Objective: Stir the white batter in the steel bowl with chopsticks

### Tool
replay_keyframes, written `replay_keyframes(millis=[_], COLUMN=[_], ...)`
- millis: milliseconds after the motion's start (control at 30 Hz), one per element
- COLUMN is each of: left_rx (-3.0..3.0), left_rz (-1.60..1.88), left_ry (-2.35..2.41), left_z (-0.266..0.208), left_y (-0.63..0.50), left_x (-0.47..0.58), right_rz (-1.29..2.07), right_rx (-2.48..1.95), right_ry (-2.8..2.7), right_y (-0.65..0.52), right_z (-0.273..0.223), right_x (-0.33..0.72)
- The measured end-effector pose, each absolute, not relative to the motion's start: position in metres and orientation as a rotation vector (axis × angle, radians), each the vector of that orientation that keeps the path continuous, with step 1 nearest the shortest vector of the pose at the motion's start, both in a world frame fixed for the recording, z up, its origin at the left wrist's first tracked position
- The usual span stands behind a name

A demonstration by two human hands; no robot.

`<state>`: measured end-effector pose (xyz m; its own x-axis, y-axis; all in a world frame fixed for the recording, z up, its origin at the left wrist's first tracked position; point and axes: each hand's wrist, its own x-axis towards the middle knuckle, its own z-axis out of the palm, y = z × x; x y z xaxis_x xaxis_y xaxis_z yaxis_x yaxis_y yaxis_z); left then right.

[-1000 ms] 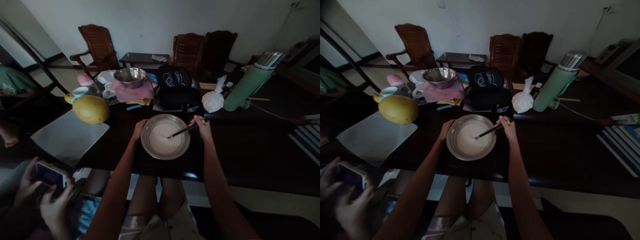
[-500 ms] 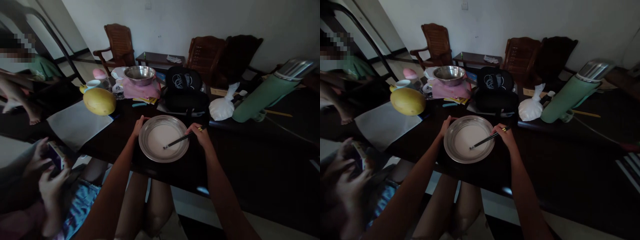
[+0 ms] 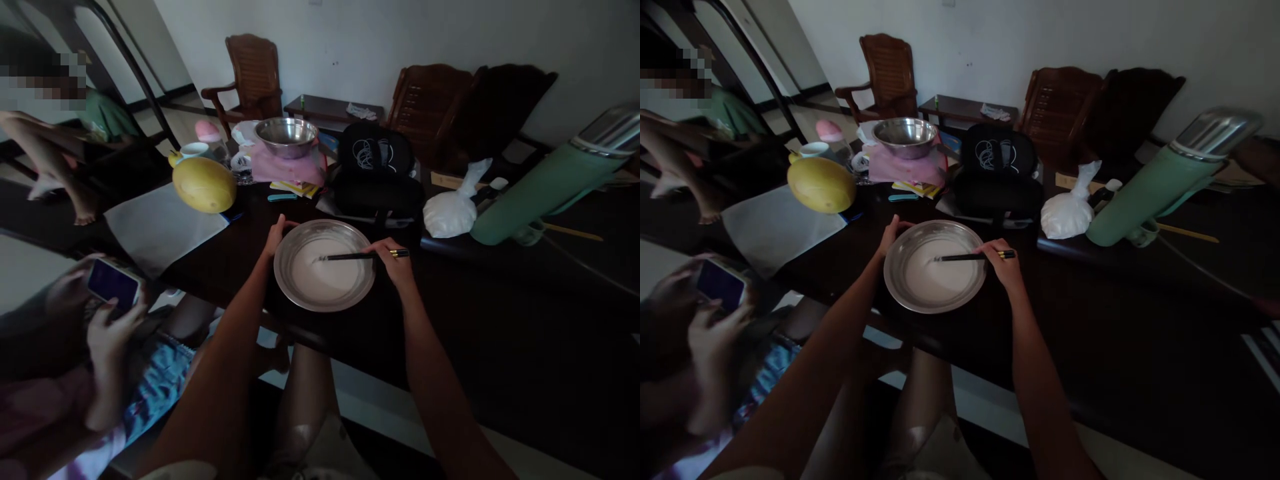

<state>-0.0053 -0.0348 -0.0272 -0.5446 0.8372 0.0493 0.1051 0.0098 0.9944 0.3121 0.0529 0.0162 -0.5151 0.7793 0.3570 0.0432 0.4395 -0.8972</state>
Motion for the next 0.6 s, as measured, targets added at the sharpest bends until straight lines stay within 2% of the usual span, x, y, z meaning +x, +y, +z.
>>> replay_keyframes(millis=[167, 267, 433, 600], left_rx=[0.824, 0.832, 0.821, 0.787], left_rz=[1.684, 1.665, 1.481, 1.297], left_ry=[1.573, 1.582, 1.545, 1.424], left_z=[-0.024, -0.023, -0.016, -0.005], left_y=[-0.031, -0.029, -0.033, -0.051], left_x=[-0.002, -0.002, -0.003, 0.004], right_rz=[1.264, 1.298, 1.065, 1.252], right_rx=[-0.785, -0.674, -0.746, -0.787], right_ry=[-1.611, -1.776, -1.831, -1.548], right_y=[0.058, 0.055, 0.058, 0.059], right_z=[0.015, 0.013, 0.017, 0.016], right_x=[0.319, 0.317, 0.32, 0.323])
